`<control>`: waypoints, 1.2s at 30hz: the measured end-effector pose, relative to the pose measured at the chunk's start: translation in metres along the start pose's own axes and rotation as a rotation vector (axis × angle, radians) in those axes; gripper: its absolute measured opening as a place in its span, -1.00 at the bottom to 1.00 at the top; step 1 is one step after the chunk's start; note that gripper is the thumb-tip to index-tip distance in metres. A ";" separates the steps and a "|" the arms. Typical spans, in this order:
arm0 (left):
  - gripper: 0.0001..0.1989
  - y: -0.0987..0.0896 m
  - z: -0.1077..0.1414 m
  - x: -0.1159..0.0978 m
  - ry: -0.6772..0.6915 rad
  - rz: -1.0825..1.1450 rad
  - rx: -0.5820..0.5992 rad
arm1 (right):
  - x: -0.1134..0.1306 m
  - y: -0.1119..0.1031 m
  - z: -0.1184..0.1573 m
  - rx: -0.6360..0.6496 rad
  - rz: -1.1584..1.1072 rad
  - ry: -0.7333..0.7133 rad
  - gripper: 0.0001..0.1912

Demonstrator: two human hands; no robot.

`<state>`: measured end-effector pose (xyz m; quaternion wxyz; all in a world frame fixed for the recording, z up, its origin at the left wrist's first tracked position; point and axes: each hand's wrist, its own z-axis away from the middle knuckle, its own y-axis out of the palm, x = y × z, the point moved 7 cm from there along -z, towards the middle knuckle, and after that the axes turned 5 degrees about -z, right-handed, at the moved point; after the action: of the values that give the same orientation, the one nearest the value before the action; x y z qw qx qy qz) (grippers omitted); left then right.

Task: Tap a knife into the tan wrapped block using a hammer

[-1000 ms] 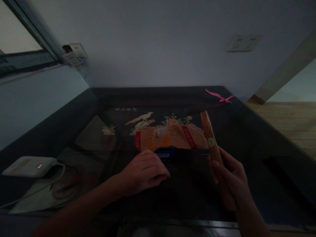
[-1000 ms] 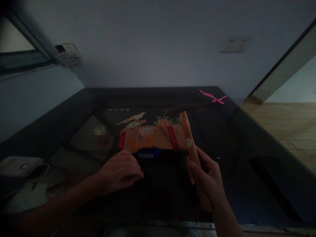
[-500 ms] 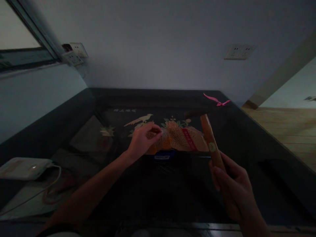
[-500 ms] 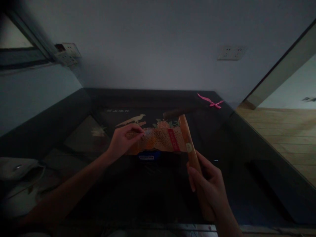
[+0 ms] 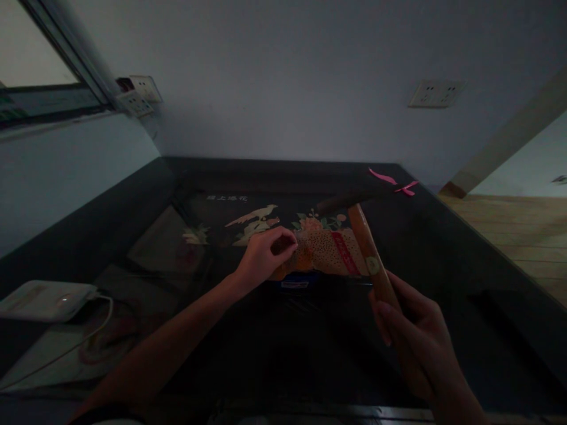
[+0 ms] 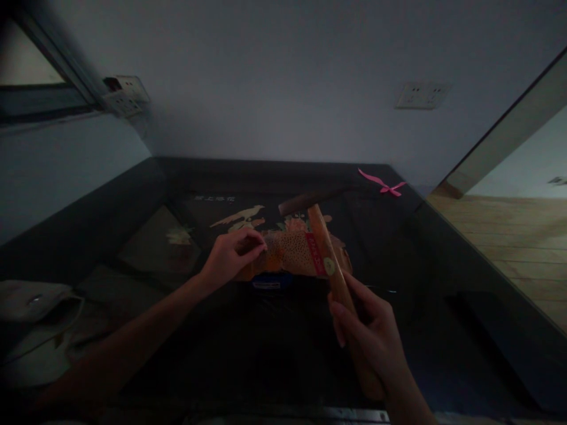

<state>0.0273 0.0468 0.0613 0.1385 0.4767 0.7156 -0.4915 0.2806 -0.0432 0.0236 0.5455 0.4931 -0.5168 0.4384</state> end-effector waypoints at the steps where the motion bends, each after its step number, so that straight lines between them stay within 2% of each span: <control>1: -0.98 0.000 0.000 0.000 0.000 -0.007 0.000 | 0.000 0.001 0.000 0.006 -0.005 -0.002 -0.53; 8: -0.97 0.002 0.001 0.002 0.003 -0.003 -0.010 | 0.001 0.000 0.002 0.031 0.000 0.021 -0.48; 17: -0.95 0.003 0.003 0.001 0.050 -0.127 -0.022 | 0.020 0.002 0.010 0.131 0.241 0.094 -0.49; 23: -0.93 0.008 0.003 0.008 0.006 -0.140 0.041 | 0.039 0.001 0.014 0.146 0.388 0.015 -0.53; 29: -0.96 0.009 -0.002 0.006 -0.005 -0.059 0.075 | 0.070 0.012 0.008 0.234 0.500 -0.101 -0.54; 36: -0.92 0.005 -0.003 0.002 0.010 -0.091 0.118 | 0.080 0.018 0.004 0.227 0.547 -0.193 -0.53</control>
<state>0.0309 0.0510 0.0587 0.0841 0.4534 0.7069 -0.5364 0.2690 -0.0471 0.1047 0.2970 0.4330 -0.6275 0.5750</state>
